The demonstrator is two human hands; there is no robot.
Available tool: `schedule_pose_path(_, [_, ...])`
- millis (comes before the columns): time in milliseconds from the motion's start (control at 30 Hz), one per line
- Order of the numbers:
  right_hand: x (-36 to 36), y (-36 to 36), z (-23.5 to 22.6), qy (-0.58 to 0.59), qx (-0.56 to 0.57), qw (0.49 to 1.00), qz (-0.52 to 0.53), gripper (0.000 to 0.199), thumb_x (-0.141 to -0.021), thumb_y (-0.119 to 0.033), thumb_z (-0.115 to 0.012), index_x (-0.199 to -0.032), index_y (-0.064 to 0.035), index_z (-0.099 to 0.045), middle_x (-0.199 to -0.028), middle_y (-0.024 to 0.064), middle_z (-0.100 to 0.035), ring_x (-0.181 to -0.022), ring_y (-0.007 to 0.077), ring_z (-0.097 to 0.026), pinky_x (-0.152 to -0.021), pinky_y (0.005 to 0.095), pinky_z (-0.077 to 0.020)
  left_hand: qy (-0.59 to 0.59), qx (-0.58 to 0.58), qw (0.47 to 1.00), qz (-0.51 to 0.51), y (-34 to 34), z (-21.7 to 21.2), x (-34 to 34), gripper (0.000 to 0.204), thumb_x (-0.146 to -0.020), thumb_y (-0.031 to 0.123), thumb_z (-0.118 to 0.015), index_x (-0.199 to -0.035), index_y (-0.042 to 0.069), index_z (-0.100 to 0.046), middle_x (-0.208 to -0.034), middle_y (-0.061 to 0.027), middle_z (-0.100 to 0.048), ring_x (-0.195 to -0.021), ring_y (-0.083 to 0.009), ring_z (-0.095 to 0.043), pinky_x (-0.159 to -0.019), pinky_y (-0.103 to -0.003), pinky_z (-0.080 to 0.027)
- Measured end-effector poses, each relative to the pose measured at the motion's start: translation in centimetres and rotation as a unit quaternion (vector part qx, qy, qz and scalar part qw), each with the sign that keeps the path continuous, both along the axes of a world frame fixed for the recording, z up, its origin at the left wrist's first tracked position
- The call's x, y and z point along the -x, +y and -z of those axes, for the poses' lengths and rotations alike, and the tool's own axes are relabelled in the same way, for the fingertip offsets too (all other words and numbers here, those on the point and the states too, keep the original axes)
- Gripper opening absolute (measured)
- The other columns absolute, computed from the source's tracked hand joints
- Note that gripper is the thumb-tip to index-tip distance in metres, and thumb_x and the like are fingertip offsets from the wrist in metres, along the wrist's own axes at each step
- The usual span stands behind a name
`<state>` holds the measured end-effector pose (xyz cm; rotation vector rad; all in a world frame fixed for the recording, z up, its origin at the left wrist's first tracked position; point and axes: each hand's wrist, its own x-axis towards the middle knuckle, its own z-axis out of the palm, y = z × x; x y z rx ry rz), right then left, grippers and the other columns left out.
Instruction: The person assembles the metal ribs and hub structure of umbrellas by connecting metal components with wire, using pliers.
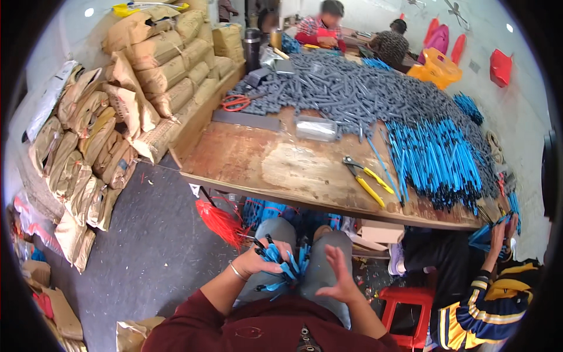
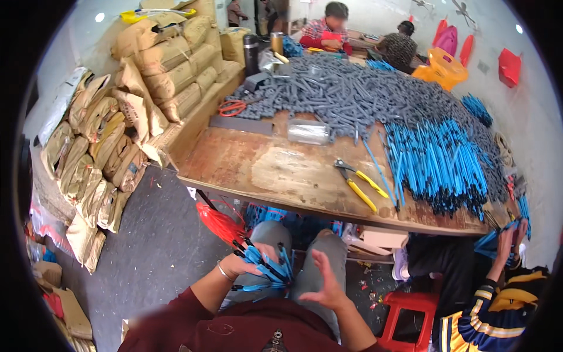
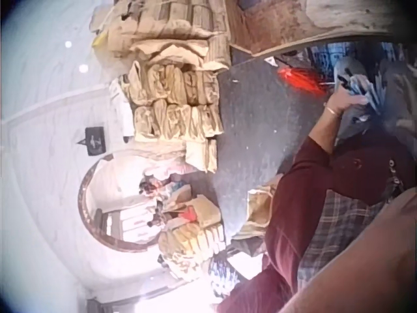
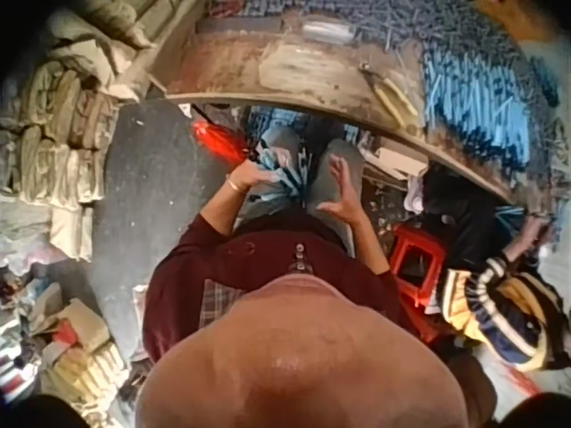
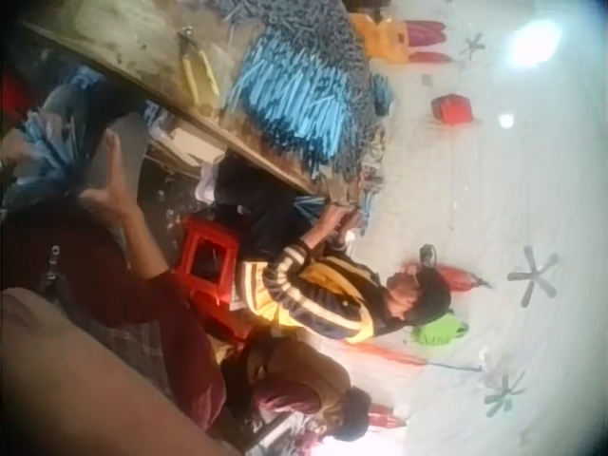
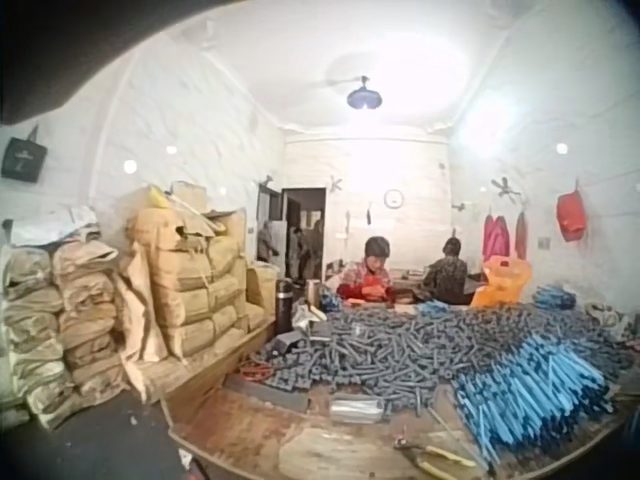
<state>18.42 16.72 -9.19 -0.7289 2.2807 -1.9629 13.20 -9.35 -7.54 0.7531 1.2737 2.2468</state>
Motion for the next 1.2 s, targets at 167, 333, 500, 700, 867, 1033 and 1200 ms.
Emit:
schedule_pose_path(167, [0.0,-3.5,0.5,-0.012,0.012,0.998,-0.066,0.114,-0.057,-0.028,-0.083,-0.138,-0.0071,-0.006,-0.132,0.0168,-0.033,-0.121,0.0282,-0.035,-0.100,0.0392,-0.0285,-0.021,-0.054,0.998,0.006,-0.6,-0.5,-0.4,0.026,-0.062,0.010,-0.076,-0.081,0.002,-0.060,-0.085,-0.0111,-0.058,-0.081,-0.0201,-0.054,-0.072,-0.031,-0.042])
schedule_pose_path(333, [-0.2,-3.7,2.0,-0.128,0.081,0.985,-0.080,0.076,-0.062,-0.020,-0.080,-0.124,-0.0037,-0.039,-0.109,0.0118,-0.052,-0.100,0.0238,-0.050,-0.087,0.0348,-0.0393,0.016,0.015,0.999,0.025,-0.3,-1.7,0.1,0.024,-0.063,0.010,-0.075,-0.081,0.002,-0.062,-0.084,-0.0103,-0.059,-0.081,-0.0205,-0.055,-0.072,-0.031,-0.043])
schedule_pose_path(500, [0.2,-4.2,1.1,-0.085,-0.002,0.990,-0.110,0.037,-0.066,-0.017,-0.076,-0.096,-0.0049,-0.059,-0.085,0.0067,-0.055,-0.081,0.0194,-0.053,-0.073,0.0320,-0.0434,0.084,0.083,0.992,0.043,0.2,-1.9,-0.3,0.029,-0.065,0.022,-0.073,-0.081,0.002,-0.061,-0.084,-0.0142,-0.060,-0.084,-0.0271,-0.056,-0.073,-0.037,-0.045])
schedule_pose_path(700, [0.2,-4.9,1.1,-0.193,0.099,0.971,-0.096,0.024,-0.070,-0.018,-0.072,-0.086,-0.0050,-0.060,-0.077,-0.0008,-0.052,-0.074,0.0097,-0.047,-0.065,0.0261,-0.0400,0.093,0.142,0.985,0.033,0.5,-3.7,-1.2,0.033,-0.064,0.026,-0.072,-0.083,0.001,-0.061,-0.085,-0.0134,-0.059,-0.079,-0.0252,-0.056,-0.071,-0.035,-0.045])
schedule_pose_path(867, [-0.4,-5.2,1.2,-0.190,0.109,0.974,-0.051,0.022,-0.074,-0.017,-0.070,-0.089,-0.0040,-0.060,-0.078,-0.0040,-0.054,-0.074,0.0067,-0.047,-0.066,0.0228,-0.0402,0.127,0.145,0.981,0.017,0.9,-2.9,-1.4,0.031,-0.065,0.020,-0.074,-0.084,-0.001,-0.062,-0.081,-0.0097,-0.059,-0.075,-0.0199,-0.056,-0.068,-0.030,-0.044])
schedule_pose_path(1033, [-2.4,-6.2,0.8,-0.148,0.126,0.981,0.022,0.021,-0.077,-0.015,-0.067,-0.094,-0.0036,-0.060,-0.080,-0.0028,-0.057,-0.073,0.0056,-0.049,-0.067,0.0222,-0.0418,0.149,0.156,0.976,-0.012,1.2,-2.8,-2.4,0.029,-0.066,0.016,-0.075,-0.086,0.000,-0.063,-0.079,-0.0079,-0.059,-0.073,-0.0171,-0.056,-0.066,-0.027,-0.044])
schedule_pose_path(1200, [-3.2,-6.6,0.7,-0.174,0.163,0.969,0.066,0.021,-0.079,-0.013,-0.066,-0.096,-0.0029,-0.060,-0.081,-0.0020,-0.059,-0.075,0.0053,-0.051,-0.068,0.0229,-0.0431,0.152,0.185,0.970,-0.030,1.3,-2.7,-3.2,0.031,-0.066,0.015,-0.075,-0.090,0.000,-0.063,-0.079,-0.0069,-0.059,-0.073,-0.0147,-0.056,-0.066,-0.027,-0.044])
